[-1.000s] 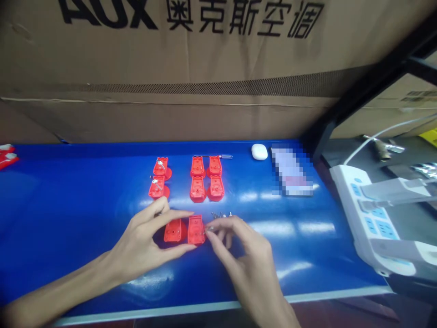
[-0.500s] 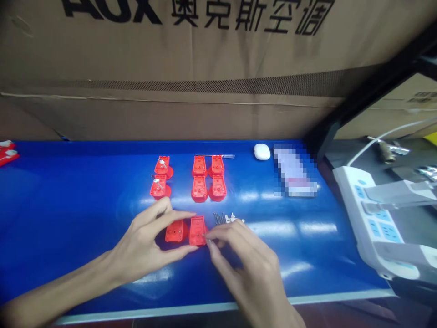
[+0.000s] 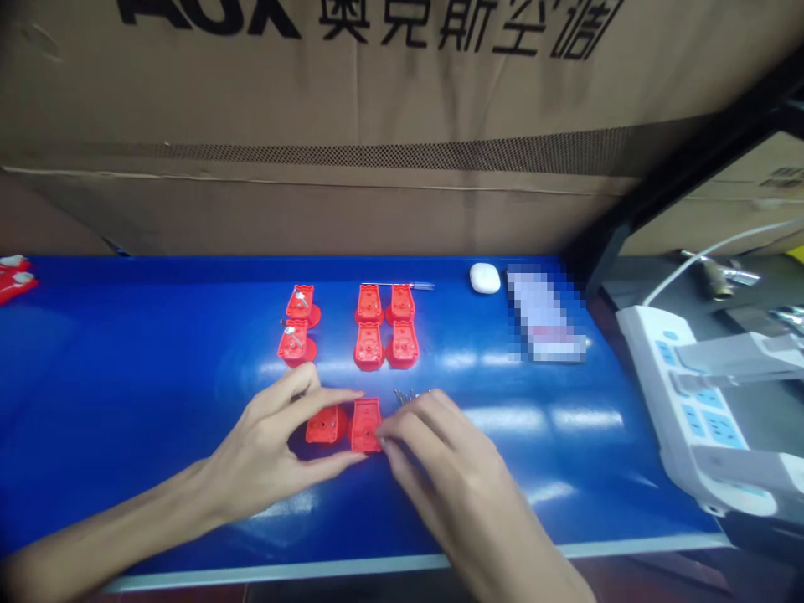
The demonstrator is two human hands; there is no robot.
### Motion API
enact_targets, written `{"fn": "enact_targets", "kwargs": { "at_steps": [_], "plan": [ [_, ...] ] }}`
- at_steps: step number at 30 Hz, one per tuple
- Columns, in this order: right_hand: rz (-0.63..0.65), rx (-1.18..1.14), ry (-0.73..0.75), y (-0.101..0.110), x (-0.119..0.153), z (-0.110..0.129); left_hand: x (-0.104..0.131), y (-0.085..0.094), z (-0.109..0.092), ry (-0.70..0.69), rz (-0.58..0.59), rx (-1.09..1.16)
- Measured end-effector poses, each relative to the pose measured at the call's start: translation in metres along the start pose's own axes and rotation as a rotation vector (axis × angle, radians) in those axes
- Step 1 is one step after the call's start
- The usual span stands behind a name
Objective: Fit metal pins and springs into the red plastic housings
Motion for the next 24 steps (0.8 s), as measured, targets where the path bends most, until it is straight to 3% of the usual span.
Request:
{"fn": "enact_targets", "kwargs": {
  "at_steps": [7,18,24],
  "plan": [
    [0.169,0.196,0.017,-0.001,-0.010,-0.005,0.000,-0.001,-0.001,-0.003,0.016,-0.019],
    [0.164,0.353,0.115,-0.003,-0.019,0.013,0.000,-0.003,-0.002,-0.008,0.024,-0.015],
    [0.190,0.391,0.162,-0.013,-0.020,0.011,0.001,-0.003,-0.002,-0.007,0.024,-0.008]
  ]
}}
Point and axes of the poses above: each hand's wrist, its own x-axis away from the middle knuckle, its own y-axis out of the back of the hand, z = x × y, the point moved 8 cm from there along -x, towards the middle knuckle, and after that the axes turned 7 degrees about -y, right-handed, at the moved point
